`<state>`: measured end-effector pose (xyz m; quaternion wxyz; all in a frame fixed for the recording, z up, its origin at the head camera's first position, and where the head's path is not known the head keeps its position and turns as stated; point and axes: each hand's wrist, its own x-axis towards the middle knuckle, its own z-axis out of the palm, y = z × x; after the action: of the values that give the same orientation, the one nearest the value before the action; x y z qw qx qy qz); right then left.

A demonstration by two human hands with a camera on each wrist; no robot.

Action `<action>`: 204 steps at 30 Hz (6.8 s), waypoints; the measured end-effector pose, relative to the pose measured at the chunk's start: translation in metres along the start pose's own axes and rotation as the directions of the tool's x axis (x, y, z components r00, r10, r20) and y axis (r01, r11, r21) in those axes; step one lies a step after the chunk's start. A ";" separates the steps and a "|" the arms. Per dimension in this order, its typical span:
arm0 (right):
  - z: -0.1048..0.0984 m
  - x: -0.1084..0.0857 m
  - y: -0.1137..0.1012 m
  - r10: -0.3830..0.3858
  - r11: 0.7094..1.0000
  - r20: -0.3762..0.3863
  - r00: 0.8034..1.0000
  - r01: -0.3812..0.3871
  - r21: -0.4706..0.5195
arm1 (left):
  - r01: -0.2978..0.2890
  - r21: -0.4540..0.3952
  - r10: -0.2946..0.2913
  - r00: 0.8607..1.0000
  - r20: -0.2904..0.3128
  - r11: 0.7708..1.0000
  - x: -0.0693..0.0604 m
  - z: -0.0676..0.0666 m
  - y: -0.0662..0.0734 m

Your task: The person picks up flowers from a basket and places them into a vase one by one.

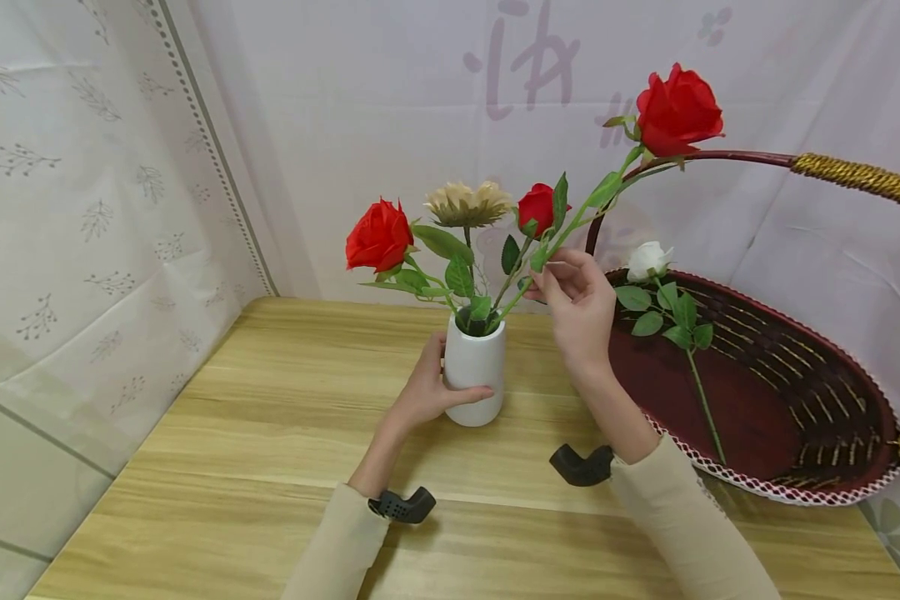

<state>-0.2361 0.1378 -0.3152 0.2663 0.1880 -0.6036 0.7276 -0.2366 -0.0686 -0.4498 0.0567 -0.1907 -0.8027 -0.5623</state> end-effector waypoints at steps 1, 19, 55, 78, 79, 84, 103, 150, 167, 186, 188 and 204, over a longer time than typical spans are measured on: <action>0.001 -0.001 0.001 0.000 1.000 -0.001 1.000 0.000 -0.002 | 0.000 0.000 0.000 1.000 0.000 1.000 0.000 0.000 0.000; 0.006 -0.013 0.008 0.005 0.996 0.014 1.000 -0.004 -0.085 | -0.012 0.002 0.012 1.000 -0.004 1.000 0.000 -0.001 0.000; 0.011 -0.035 0.021 0.160 0.943 -0.010 0.987 -0.156 -0.293 | -0.015 0.004 0.015 1.000 -0.009 1.000 0.000 0.001 0.000; 0.038 -0.041 -0.006 0.093 0.932 -0.051 0.994 -0.105 -0.345 | -0.008 -0.003 0.008 1.000 -0.007 1.000 0.001 -0.001 -0.002; 0.039 -0.042 -0.006 0.104 0.931 -0.058 0.993 -0.118 -0.346 | -0.011 0.000 0.011 1.000 -0.008 1.000 0.001 0.000 -0.002; 0.040 -0.046 -0.002 0.165 0.922 -0.096 0.982 -0.188 -0.339 | -0.012 0.007 0.012 1.000 -0.015 1.000 0.002 0.000 -0.001; 0.038 -0.045 0.005 0.106 0.969 -0.165 0.981 -0.139 -0.205 | -0.001 0.008 0.001 1.000 -0.012 1.000 0.000 0.001 0.000; 0.030 -0.054 0.024 0.123 0.986 -0.196 0.973 -0.143 -0.089 | -0.006 0.016 0.006 1.000 -0.017 1.000 -0.001 0.000 0.000; 0.013 -0.053 0.025 0.121 0.986 -0.168 0.978 -0.138 -0.098 | -0.013 0.052 0.015 0.999 -0.046 0.999 0.000 0.004 0.002; -0.024 -0.042 0.019 0.084 0.976 -0.162 0.983 -0.114 -0.186 | -0.005 0.172 0.024 0.994 -0.109 0.985 -0.003 0.011 0.007; -0.029 -0.040 0.018 0.077 0.976 -0.167 0.983 -0.109 -0.190 | -0.007 0.172 0.026 0.994 -0.105 0.985 -0.002 0.011 0.007; -0.072 -0.020 0.003 0.084 0.970 -0.220 0.972 -0.130 -0.204 | 0.001 0.055 0.000 1.000 -0.010 0.998 -0.002 0.005 0.003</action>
<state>-0.2183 0.2045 -0.3440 0.3076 0.0473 -0.6573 0.6864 -0.2331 -0.0637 -0.4496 0.0660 -0.1858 -0.8177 -0.5408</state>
